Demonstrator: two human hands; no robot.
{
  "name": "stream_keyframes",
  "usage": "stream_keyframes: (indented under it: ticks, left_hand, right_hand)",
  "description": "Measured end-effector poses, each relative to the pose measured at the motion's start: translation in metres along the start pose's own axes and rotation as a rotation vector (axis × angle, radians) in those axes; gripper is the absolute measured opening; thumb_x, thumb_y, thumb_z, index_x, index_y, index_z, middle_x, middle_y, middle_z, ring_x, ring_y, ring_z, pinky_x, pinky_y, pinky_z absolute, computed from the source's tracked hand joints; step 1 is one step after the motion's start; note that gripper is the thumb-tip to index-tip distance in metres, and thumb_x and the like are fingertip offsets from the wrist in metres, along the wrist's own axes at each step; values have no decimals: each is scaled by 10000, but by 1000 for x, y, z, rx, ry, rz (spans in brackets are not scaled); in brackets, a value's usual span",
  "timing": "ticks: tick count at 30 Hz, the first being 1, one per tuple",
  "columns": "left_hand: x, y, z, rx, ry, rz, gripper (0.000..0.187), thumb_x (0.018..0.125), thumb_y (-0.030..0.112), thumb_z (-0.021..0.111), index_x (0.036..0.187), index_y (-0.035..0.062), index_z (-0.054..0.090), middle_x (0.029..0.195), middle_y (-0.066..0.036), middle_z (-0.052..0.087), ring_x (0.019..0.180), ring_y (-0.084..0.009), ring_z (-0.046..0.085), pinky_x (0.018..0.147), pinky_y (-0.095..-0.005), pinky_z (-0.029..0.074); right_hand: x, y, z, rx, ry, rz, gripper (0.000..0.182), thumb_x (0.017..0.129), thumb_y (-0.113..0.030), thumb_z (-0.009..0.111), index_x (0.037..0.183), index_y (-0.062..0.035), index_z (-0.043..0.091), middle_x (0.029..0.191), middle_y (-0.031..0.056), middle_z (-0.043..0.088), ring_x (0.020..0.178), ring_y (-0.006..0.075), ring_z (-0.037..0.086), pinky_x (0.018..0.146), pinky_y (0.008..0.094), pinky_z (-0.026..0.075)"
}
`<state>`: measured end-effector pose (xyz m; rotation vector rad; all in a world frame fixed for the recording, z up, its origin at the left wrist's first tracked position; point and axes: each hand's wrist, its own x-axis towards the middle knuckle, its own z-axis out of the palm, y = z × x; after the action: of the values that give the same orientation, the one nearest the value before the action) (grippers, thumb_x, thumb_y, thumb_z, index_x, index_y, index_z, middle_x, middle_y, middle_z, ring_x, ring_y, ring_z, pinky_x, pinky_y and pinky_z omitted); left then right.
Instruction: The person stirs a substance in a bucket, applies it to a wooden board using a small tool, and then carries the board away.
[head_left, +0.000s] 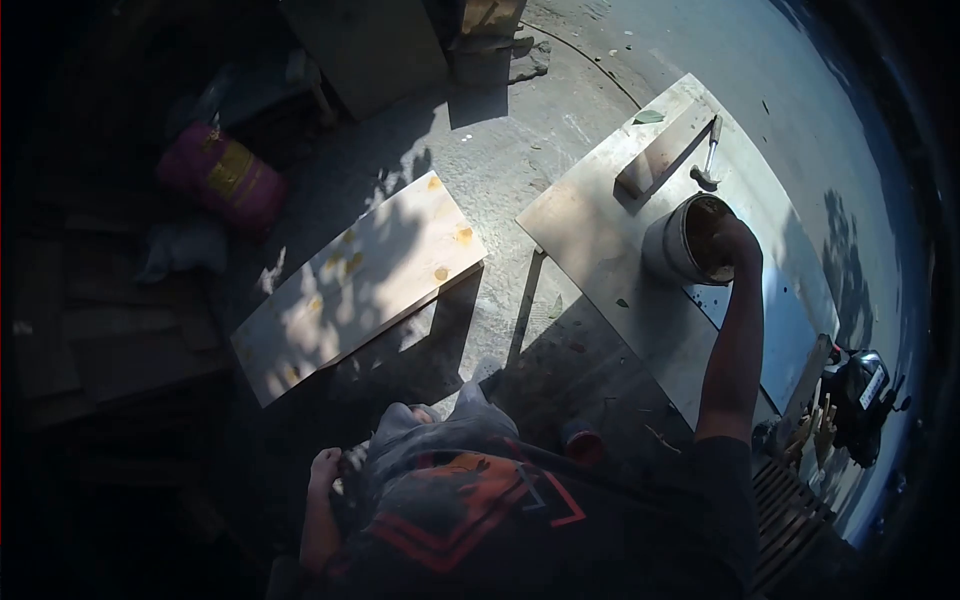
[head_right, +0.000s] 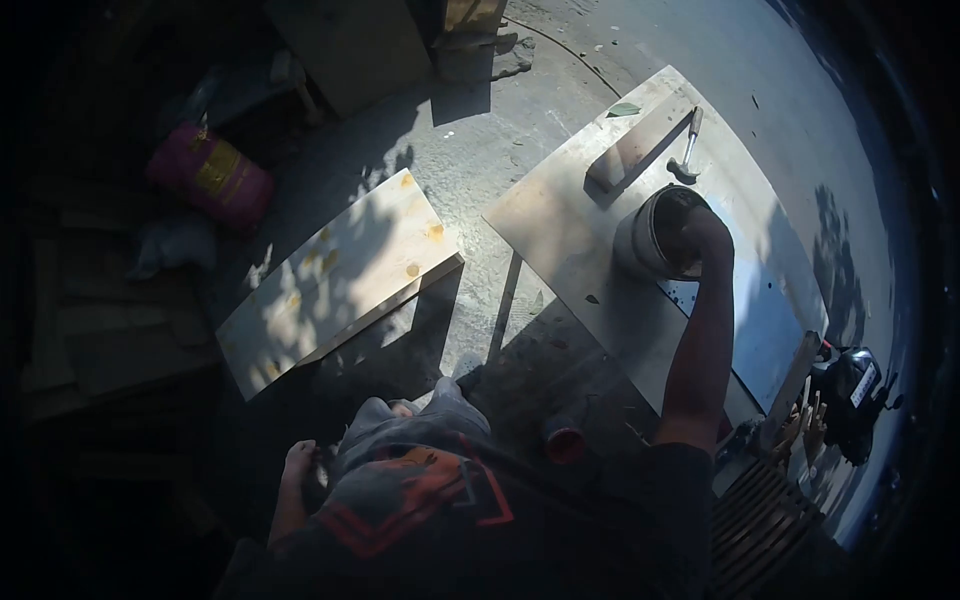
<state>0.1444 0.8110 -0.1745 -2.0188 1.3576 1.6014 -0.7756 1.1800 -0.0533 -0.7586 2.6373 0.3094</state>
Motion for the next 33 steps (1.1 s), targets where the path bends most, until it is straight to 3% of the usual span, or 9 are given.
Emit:
stream_keyframes:
  ticks: [3, 10, 13, 15, 16, 18, 21, 26, 33]
  left_hand:
    - [-18, 12, 13, 31, 71, 3, 273, 967, 305, 594, 1005, 43, 660, 869, -21, 663, 703, -99, 633, 599, -263, 499]
    - [-19, 2, 5, 151, 1, -20, 331, 989, 397, 548, 1015, 79, 636, 908, 0, 659, 766, -113, 637, 637, -272, 483]
    - [-12, 2, 5, 157, -98, -110, 297, 998, 369, 519, 1055, 102, 637, 964, -9, 661, 846, -130, 638, 707, -317, 489]
    - [4, -4, 2, 130, -81, -98, 317, 978, 369, 547, 1085, 87, 643, 994, -27, 668, 847, -146, 645, 702, -309, 483]
    - [7, -5, -5, 128, -60, -82, 345, 958, 370, 575, 1115, 72, 649, 1024, -46, 674, 848, -162, 651, 698, -301, 478]
    - [27, 2, -13, 110, -61, -73, 312, 956, 348, 588, 1063, 69, 678, 993, -49, 690, 832, -156, 656, 707, -313, 493]
    - [73, -6, -29, 287, -46, 95, 277, 932, 318, 630, 974, 57, 710, 944, -98, 716, 850, -190, 674, 766, -347, 518]
    - [103, 71, -36, 833, 143, 525, 238, 903, 251, 634, 1056, 79, 693, 1087, -172, 667, 1070, -367, 612, 878, -470, 506]
    - [148, 123, -5, 983, 174, 886, 637, 817, 220, 721, 1391, 67, 490, 1512, -177, 355, 1392, -353, 342, 1081, -507, 365]
  right_hand:
    - [66, 87, 96, -188, 78, -156, 316, 884, -190, 541, 1115, -11, 662, 1033, 232, 696, 974, 399, 670, 855, 476, 531]
    - [-96, 28, -30, 166, 497, 265, 369, 916, -319, 554, 1084, -10, 668, 1026, 193, 696, 968, 410, 656, 844, 509, 493]
    - [-102, 50, 14, 389, -107, 353, 380, 949, -302, 534, 1179, -17, 631, 884, 156, 691, 765, 338, 673, 683, 459, 517]
    - [-122, 71, 49, 58, 899, 211, 379, 956, -277, 546, 1222, -11, 596, 713, 85, 606, 546, 197, 579, 488, 358, 447]
    - [-140, 47, 34, 775, 265, 495, 388, 963, -286, 562, 1238, -13, 579, 673, 37, 527, 466, 102, 457, 409, 280, 359]
    - [-158, 31, 54, 765, 296, 490, 397, 967, -304, 558, 1237, -14, 573, 710, 47, 549, 468, 129, 473, 418, 286, 383]
    - [-213, -108, 21, 910, 524, 634, 419, 978, -314, 550, 1264, -8, 537, 777, 59, 561, 514, 119, 504, 419, 279, 387]
    - [-248, -353, 64, 1679, -2, 311, 200, 929, -177, 529, 1031, -5, 528, 917, 106, 621, 625, 145, 565, 514, 275, 486]
    - [-210, -630, 154, 893, -392, -108, 454, 912, -167, 574, 1346, -43, 529, 939, 158, 664, 696, 217, 650, 642, 349, 526]
